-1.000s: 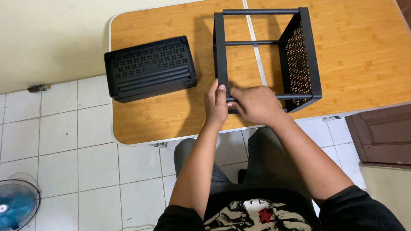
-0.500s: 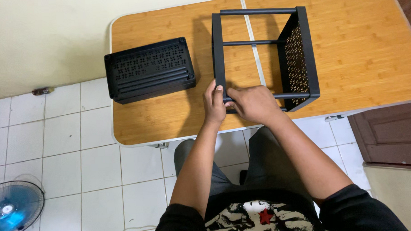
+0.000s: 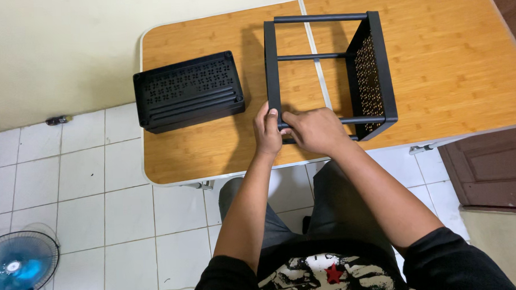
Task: The person assembles a black plastic storage rack by inserting vertical rods into perforated trays and connecting horizontal bars to form a frame. The person repeatedly inserts and removes rods, adjusts tray positions, and secures the frame components on a wooden table.
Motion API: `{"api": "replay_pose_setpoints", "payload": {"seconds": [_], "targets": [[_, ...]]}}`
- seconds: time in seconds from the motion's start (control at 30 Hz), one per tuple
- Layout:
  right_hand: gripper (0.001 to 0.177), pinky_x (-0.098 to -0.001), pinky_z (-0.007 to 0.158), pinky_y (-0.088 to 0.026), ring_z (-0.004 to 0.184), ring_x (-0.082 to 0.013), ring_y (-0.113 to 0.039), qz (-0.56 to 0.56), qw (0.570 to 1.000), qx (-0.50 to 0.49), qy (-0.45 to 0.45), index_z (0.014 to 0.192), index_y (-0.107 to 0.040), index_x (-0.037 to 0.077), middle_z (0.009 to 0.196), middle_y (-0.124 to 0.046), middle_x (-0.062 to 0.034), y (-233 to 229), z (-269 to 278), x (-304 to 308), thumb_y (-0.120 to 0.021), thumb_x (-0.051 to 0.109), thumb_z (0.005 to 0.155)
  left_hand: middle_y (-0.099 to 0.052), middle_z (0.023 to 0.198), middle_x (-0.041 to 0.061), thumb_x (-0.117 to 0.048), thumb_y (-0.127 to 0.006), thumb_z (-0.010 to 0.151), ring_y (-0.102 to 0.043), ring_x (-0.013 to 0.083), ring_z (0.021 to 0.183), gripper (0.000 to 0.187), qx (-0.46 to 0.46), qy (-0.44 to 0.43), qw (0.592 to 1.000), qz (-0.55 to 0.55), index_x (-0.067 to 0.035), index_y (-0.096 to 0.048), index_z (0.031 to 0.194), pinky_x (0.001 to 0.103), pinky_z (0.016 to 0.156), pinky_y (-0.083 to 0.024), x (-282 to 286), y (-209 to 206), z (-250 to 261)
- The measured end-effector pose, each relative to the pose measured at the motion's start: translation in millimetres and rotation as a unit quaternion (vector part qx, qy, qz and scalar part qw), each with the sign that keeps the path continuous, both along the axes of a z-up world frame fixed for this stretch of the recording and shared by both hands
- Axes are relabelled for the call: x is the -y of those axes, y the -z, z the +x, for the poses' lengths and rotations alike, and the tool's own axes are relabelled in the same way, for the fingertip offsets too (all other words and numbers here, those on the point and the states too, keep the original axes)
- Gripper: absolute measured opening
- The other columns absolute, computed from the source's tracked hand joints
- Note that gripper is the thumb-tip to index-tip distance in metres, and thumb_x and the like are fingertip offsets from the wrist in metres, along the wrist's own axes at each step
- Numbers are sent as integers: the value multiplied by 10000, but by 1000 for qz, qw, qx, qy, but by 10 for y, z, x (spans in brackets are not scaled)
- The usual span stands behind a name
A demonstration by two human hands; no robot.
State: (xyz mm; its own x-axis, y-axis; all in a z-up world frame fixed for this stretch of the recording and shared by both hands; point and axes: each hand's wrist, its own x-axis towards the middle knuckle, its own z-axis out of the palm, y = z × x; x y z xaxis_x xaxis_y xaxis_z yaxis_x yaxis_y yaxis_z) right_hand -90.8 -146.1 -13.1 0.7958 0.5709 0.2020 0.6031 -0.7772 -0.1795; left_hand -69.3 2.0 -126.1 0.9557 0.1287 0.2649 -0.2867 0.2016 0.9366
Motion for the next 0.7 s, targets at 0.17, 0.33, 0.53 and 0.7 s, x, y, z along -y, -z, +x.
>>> {"api": "replay_pose_setpoints", "payload": {"seconds": [0.17, 0.33, 0.53, 0.7], "targets": [[243, -496, 507, -488, 610, -347, -678, 3, 1000, 5, -1, 975, -629, 137, 668, -697, -107, -10, -5, -2, -669, 368, 909, -533, 827, -10, -224, -481, 1018, -482, 78, 716, 334, -18, 13, 1000, -21, 35, -635, 1162, 248, 551, -414, 8, -24, -11], [263, -501, 502, -487, 607, -355, -676, 8, 1000, 9, -7, 979, -630, 132, 653, -690, -116, -17, -9, 3, -677, 381, 908, -540, 824, -13, -239, -483, 1030, -474, 71, 712, 351, -2, 4, 1000, -2, 34, -643, 1181, 242, 539, -389, -3, -10, -6], [269, -505, 499, -488, 594, -363, -672, 6, 1000, 18, -6, 975, -633, 141, 639, -681, -121, 4, 1, 4, -685, 394, 898, -567, 834, -9, -242, -483, 1012, -474, 77, 696, 370, -31, -2, 999, -15, 43, -632, 1195, 250, 523, -385, 17, 19, 18], [279, -502, 503, -488, 589, -356, -670, 5, 1000, 21, -3, 953, -629, 150, 628, -680, -110, 26, 5, 5, -686, 419, 907, -559, 795, -7, -256, -478, 1032, -494, 90, 711, 373, 28, -18, 998, 50, 43, -655, 1168, 268, 603, -417, -11, 8, 9]]}}
